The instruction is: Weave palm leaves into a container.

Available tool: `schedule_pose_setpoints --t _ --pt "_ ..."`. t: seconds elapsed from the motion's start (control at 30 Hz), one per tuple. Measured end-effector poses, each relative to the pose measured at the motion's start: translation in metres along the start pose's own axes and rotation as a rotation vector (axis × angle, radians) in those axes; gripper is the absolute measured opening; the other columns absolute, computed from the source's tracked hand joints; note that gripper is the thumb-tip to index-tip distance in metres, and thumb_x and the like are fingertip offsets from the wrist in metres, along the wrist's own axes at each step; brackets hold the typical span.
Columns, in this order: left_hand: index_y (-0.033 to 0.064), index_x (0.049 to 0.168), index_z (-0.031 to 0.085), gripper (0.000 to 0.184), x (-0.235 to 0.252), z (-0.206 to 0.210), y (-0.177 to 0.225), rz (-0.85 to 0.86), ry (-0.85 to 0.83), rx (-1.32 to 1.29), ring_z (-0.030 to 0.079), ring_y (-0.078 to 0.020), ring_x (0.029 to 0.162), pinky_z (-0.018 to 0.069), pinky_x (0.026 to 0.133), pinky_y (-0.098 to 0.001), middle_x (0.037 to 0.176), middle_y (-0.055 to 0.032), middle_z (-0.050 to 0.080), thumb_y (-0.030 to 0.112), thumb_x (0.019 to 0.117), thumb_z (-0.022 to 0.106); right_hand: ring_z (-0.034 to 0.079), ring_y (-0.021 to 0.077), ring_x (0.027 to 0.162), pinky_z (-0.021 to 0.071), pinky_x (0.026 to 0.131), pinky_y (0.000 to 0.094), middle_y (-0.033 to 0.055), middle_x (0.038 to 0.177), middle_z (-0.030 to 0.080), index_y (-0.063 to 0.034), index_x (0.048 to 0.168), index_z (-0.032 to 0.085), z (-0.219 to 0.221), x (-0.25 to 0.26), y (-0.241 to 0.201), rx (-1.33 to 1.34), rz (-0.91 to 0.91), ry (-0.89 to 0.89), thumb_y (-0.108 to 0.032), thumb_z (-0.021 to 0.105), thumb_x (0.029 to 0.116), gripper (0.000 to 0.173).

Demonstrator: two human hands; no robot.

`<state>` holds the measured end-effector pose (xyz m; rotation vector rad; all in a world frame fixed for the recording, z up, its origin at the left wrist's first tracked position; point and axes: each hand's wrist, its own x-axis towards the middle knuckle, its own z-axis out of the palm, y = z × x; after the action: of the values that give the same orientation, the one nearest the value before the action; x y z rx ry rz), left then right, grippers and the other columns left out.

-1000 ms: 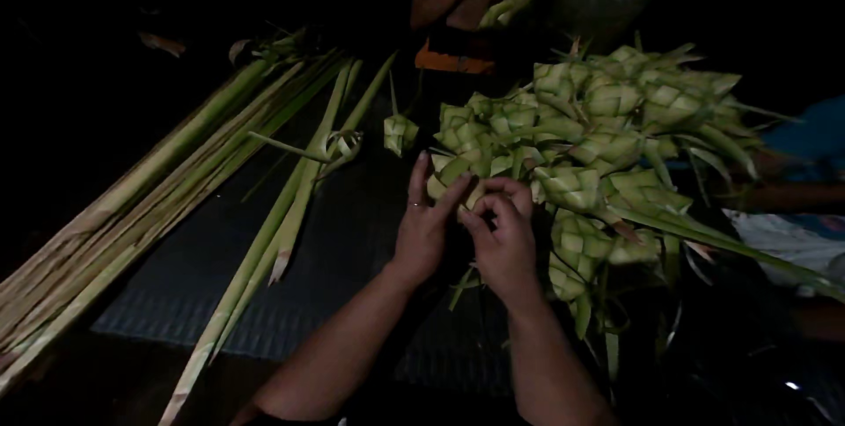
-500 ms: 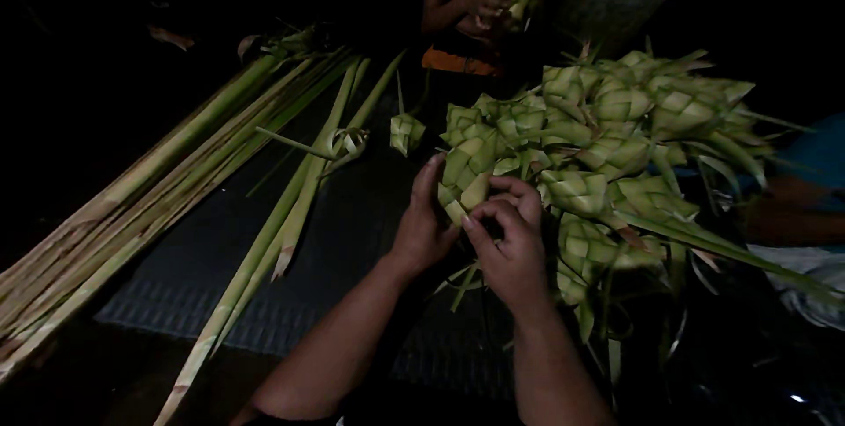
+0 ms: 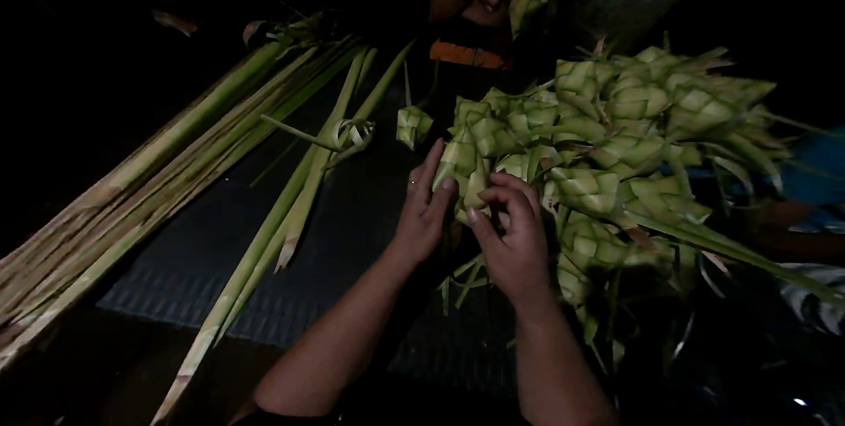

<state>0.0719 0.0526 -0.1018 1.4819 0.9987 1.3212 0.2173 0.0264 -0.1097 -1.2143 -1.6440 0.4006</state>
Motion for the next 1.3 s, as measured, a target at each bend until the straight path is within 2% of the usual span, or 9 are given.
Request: schedule_pose_setpoints --t 0.1,0.17,0.43,0.7,0.8,0.93,1.03,1.17,1.3 --pt "0.0225 0.164 0.023 0.058 -0.004 0.005 -0.020 0.066 -0.022 0.093 0.049 -0.0225 0.131 0.0471 0.105 -0.0431 0.151 -0.0152 0.040 0.036 0.1100 0.039 0.057 0.0172 0.122 0.0546 0.093 0.0310 0.0141 0.138 0.054 -0.0040 0.117 0.065 0.004 0.000 0.002 -0.017 0.027 0.081 -0.026 0.071 0.0944 0.032" --pt "0.0220 0.163 0.025 0.056 -0.004 0.006 -0.023 0.077 -0.027 0.111 0.052 -0.0218 0.127 0.0495 0.102 -0.0418 0.148 -0.0155 0.043 0.036 0.1104 0.038 0.058 0.0178 0.121 0.0555 0.092 0.0324 0.0137 0.138 0.054 -0.0044 0.122 0.065 0.003 0.001 0.001 -0.029 0.054 0.089 -0.021 0.072 0.0931 0.034" --pt "0.0234 0.164 0.023 0.055 -0.001 0.005 -0.031 0.030 -0.056 -0.037 0.047 -0.0191 0.138 0.0439 0.112 -0.0432 0.161 -0.0086 0.037 0.035 0.1110 0.032 0.060 0.0180 0.117 0.0569 0.089 0.0329 0.0129 0.137 0.056 -0.0069 0.122 0.067 0.000 0.003 0.004 -0.021 0.069 0.084 -0.015 0.068 0.0954 0.028" --pt "0.0165 0.160 0.035 0.050 -0.002 0.007 -0.029 0.102 0.000 0.052 0.055 -0.0190 0.127 0.0497 0.103 -0.0395 0.148 -0.0128 0.048 0.029 0.1118 0.033 0.059 0.0199 0.118 0.0573 0.087 0.0336 0.0132 0.138 0.055 -0.0099 0.122 0.070 -0.001 0.004 0.004 -0.084 0.056 0.064 -0.011 0.067 0.0947 0.028" --pt "0.0143 0.158 0.038 0.051 -0.004 0.006 -0.024 0.144 -0.005 0.238 0.053 -0.0213 0.128 0.0483 0.105 -0.0411 0.146 -0.0153 0.049 0.030 0.1097 0.043 0.060 0.0228 0.118 0.0566 0.089 0.0384 0.0148 0.138 0.054 -0.0091 0.121 0.070 0.000 0.004 0.004 -0.117 0.054 0.053 -0.015 0.068 0.0946 0.027" --pt "0.0206 0.158 0.034 0.065 -0.005 0.004 -0.012 -0.040 -0.030 0.372 0.059 -0.0227 0.124 0.0532 0.099 -0.0461 0.148 -0.0129 0.050 0.031 0.1004 0.063 0.062 0.0231 0.114 0.0583 0.085 0.0384 0.0148 0.138 0.054 -0.0093 0.118 0.071 0.000 0.005 0.002 -0.151 0.073 0.007 -0.013 0.072 0.0917 0.026" --pt "0.0206 0.158 0.032 0.069 -0.003 -0.002 -0.004 -0.106 -0.038 0.532 0.066 -0.0289 0.114 0.0562 0.092 -0.0524 0.142 -0.0148 0.057 0.028 0.0988 0.066 0.063 0.0222 0.111 0.0588 0.084 0.0383 0.0146 0.137 0.055 -0.0083 0.117 0.072 0.002 0.005 0.002 -0.168 0.058 -0.041 -0.009 0.073 0.0900 0.027" --pt "0.0236 0.160 0.030 0.074 -0.005 -0.001 0.001 -0.150 -0.030 0.569 0.069 -0.0291 0.101 0.0581 0.082 -0.0522 0.129 -0.0149 0.064 0.021 0.0954 0.066 0.062 0.0208 0.113 0.0584 0.085 0.0353 0.0142 0.136 0.056 -0.0065 0.113 0.071 0.007 0.004 0.004 -0.181 -0.004 0.001 -0.003 0.070 0.0884 0.025" --pt "0.0214 0.159 0.029 0.071 -0.007 0.001 -0.001 -0.174 -0.003 0.501 0.070 -0.0271 0.099 0.0585 0.082 -0.0502 0.124 -0.0146 0.066 0.024 0.0969 0.064 0.063 0.0229 0.115 0.0586 0.086 0.0360 0.0158 0.136 0.057 -0.0031 0.112 0.069 0.008 0.003 0.004 -0.179 -0.037 0.032 0.000 0.067 0.0879 0.024"
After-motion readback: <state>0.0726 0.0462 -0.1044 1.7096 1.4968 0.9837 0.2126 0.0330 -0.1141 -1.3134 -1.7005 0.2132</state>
